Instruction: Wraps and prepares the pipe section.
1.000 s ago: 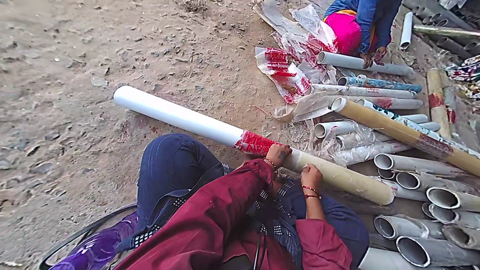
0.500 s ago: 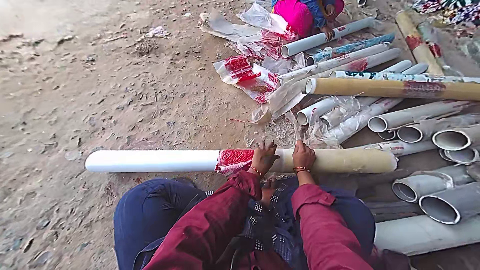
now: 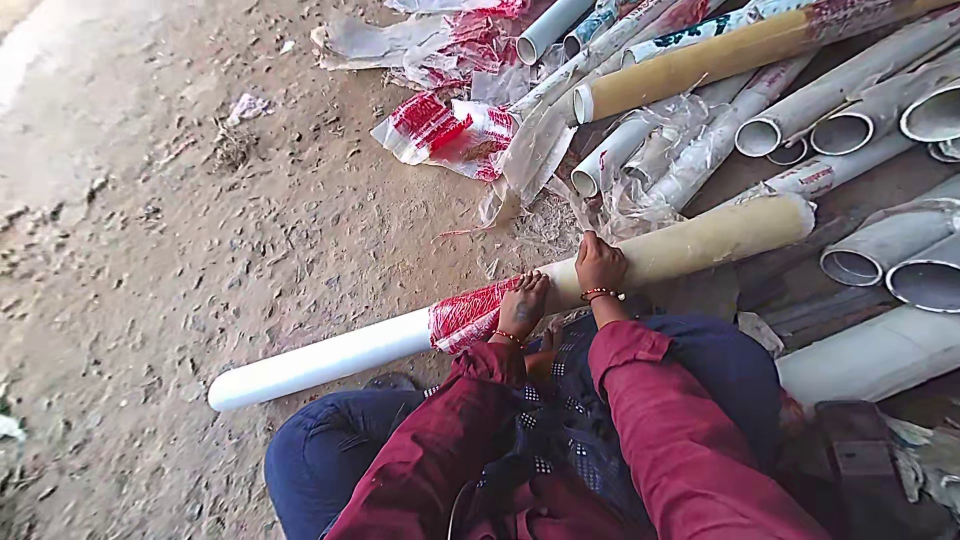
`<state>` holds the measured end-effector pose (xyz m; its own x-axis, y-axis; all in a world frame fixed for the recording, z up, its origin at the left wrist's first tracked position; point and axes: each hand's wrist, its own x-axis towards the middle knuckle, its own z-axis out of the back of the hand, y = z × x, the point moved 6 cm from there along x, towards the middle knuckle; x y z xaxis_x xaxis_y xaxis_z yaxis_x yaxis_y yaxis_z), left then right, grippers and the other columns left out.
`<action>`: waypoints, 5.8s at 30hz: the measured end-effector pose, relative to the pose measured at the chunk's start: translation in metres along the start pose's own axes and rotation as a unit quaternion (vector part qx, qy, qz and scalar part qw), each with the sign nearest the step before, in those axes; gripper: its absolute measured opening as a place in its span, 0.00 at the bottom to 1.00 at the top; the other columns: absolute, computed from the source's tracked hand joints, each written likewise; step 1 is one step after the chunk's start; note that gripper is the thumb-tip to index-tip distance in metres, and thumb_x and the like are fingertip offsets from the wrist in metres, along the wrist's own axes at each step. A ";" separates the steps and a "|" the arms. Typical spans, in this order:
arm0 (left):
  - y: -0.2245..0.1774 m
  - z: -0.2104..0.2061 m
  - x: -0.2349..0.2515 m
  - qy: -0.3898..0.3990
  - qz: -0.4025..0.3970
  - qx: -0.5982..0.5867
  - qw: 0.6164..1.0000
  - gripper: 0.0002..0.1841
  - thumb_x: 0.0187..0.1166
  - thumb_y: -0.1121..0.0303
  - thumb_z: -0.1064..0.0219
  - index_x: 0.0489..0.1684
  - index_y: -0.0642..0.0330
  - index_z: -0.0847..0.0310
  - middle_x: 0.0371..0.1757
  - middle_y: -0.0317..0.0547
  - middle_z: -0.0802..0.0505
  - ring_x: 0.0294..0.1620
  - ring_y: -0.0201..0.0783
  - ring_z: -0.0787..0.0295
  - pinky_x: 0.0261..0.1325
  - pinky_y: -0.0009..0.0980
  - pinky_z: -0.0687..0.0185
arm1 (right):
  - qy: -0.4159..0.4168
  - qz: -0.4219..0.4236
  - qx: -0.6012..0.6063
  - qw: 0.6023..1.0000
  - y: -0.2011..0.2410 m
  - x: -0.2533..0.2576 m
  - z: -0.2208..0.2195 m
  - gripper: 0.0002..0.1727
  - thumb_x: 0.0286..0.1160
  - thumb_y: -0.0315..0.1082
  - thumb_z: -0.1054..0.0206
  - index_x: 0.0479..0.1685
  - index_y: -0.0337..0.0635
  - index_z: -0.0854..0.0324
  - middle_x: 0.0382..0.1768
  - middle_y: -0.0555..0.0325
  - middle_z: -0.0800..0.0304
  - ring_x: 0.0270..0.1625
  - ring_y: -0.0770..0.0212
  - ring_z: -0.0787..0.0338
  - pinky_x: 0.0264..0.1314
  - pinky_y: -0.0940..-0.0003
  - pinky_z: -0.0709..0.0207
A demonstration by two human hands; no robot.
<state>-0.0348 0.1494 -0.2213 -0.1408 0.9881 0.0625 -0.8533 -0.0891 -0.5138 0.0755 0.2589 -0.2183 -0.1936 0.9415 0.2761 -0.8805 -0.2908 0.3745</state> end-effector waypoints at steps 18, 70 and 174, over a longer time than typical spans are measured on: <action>-0.020 0.061 -0.090 -0.142 -0.196 -0.033 0.970 0.12 0.80 0.72 0.33 0.55 0.65 0.08 0.60 0.55 0.04 0.68 0.53 0.09 0.78 0.45 0.20 | 0.128 -0.086 -0.028 0.988 0.011 0.021 -0.004 0.21 0.94 0.37 0.51 0.69 0.34 0.18 0.55 0.32 0.07 0.61 0.32 0.09 0.67 0.36 0.25; 0.020 0.005 -0.159 0.202 0.047 -0.154 0.966 0.28 0.88 0.78 0.48 0.87 0.78 0.44 0.90 0.75 0.39 0.94 0.66 0.51 0.95 0.57 0.64 | 0.136 0.078 -0.102 0.982 0.063 -0.055 -0.014 0.22 0.94 0.34 0.52 0.72 0.34 0.18 0.62 0.34 0.08 0.61 0.33 0.08 0.65 0.33 0.26; 0.161 0.076 -0.121 -0.034 0.360 -0.182 0.914 0.16 0.85 0.69 0.35 0.58 0.76 0.17 0.74 0.70 0.20 0.82 0.63 0.30 0.86 0.49 0.39 | 0.427 0.208 -0.329 0.816 0.065 -0.017 0.057 0.20 0.93 0.31 0.51 0.68 0.34 0.18 0.60 0.30 0.10 0.67 0.30 0.12 0.68 0.33 0.27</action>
<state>-0.1935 0.0057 -0.2463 -0.6419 0.6781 -0.3580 -0.3053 -0.6543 -0.6919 0.0464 0.2141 -0.1487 -0.5190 0.6425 -0.5638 -0.6495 -0.7252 -0.2286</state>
